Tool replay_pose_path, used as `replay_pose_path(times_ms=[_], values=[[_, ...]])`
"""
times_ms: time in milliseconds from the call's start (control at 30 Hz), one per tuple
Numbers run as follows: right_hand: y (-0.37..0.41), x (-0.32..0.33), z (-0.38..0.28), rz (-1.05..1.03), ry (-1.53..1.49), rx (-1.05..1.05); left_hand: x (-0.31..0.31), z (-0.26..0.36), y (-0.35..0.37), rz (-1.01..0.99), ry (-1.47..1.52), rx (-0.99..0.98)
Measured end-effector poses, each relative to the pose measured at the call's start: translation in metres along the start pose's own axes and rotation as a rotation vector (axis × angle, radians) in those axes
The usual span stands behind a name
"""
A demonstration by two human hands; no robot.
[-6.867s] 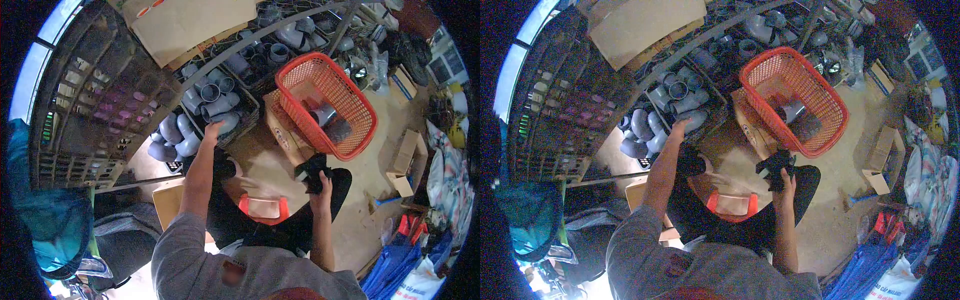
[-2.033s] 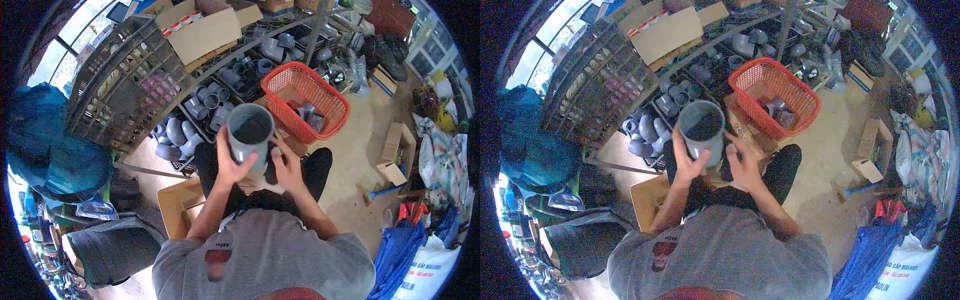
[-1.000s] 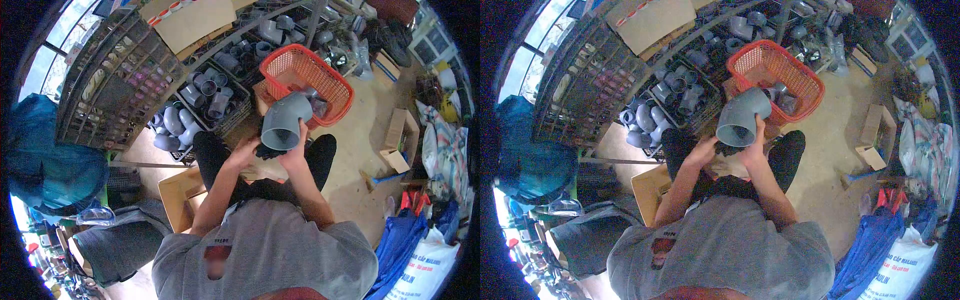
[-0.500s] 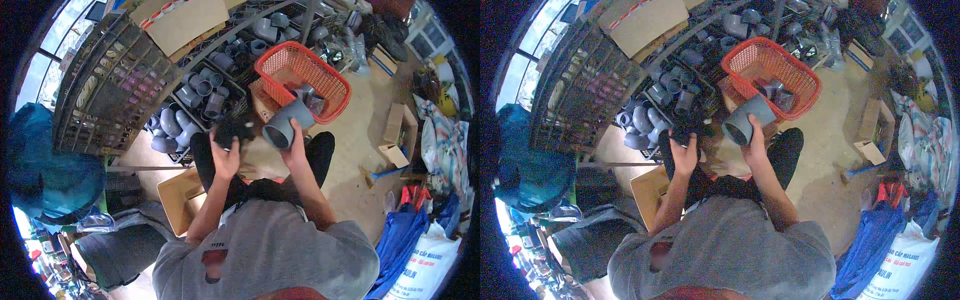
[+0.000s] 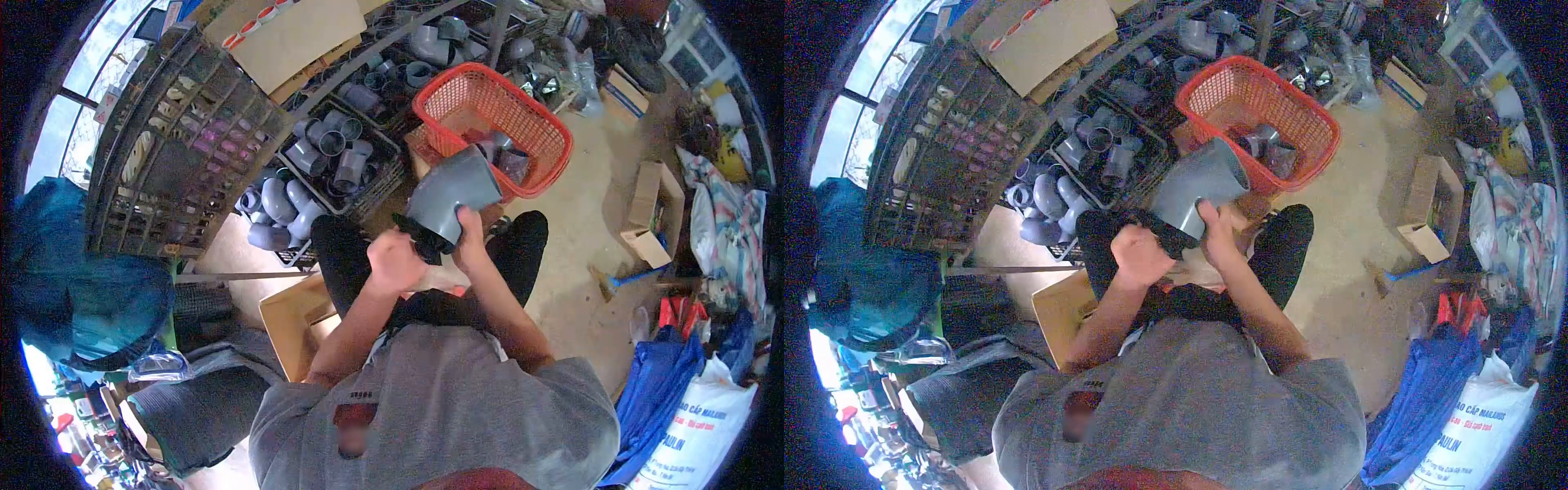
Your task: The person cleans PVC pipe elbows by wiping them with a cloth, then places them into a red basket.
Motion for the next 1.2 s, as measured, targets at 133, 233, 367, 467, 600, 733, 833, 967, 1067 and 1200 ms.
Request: replay_pose_path(times_ms=[133,233,367,467,600,733,833,967,1067,1200], values=[[-0.012,0.016,-0.005,0.062,0.227,0.042,0.037,0.076,-0.015,0.217,1.176,0.597],[0.014,-0.05,-0.035,-0.106,-0.188,-0.106,0.062,0.114,-0.035,0.045,0.317,-0.06],[0.02,-0.065,-0.029,-0.209,-0.083,-0.052,0.048,0.141,-0.016,0.119,-0.061,-0.44],[0.015,-0.068,-0.024,-0.344,-0.058,-0.037,0.009,0.102,-0.013,-0.155,1.251,0.388],[0.009,-0.054,-0.026,-0.296,-0.013,-0.039,0.024,0.118,-0.023,-0.23,1.909,0.445],[0.007,-0.043,-0.035,-0.135,-0.004,-0.042,0.072,0.12,-0.035,0.086,0.617,-0.048],[0.018,-0.055,-0.039,-0.238,-0.119,-0.096,0.069,0.123,-0.031,0.024,0.526,-0.12],[0.023,-0.077,-0.056,-0.094,0.056,0.027,0.057,0.137,-0.017,-0.075,0.397,-0.235],[0.036,-0.116,-0.047,-0.455,-0.137,-0.087,0.033,0.113,-0.011,-0.171,1.495,0.35],[0.009,-0.059,-0.025,-0.303,-0.057,0.1,0.042,0.118,-0.013,-0.261,1.823,0.227]])
Point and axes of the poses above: each hand's wrist, its own y-axis away from the middle knuckle, its own x-axis out of the back of the hand, z = x × y, the point moved 8 cm from there along -y, towards the middle knuckle, and after that the axes turned 11 degrees about -y, right-handed, at the moved point
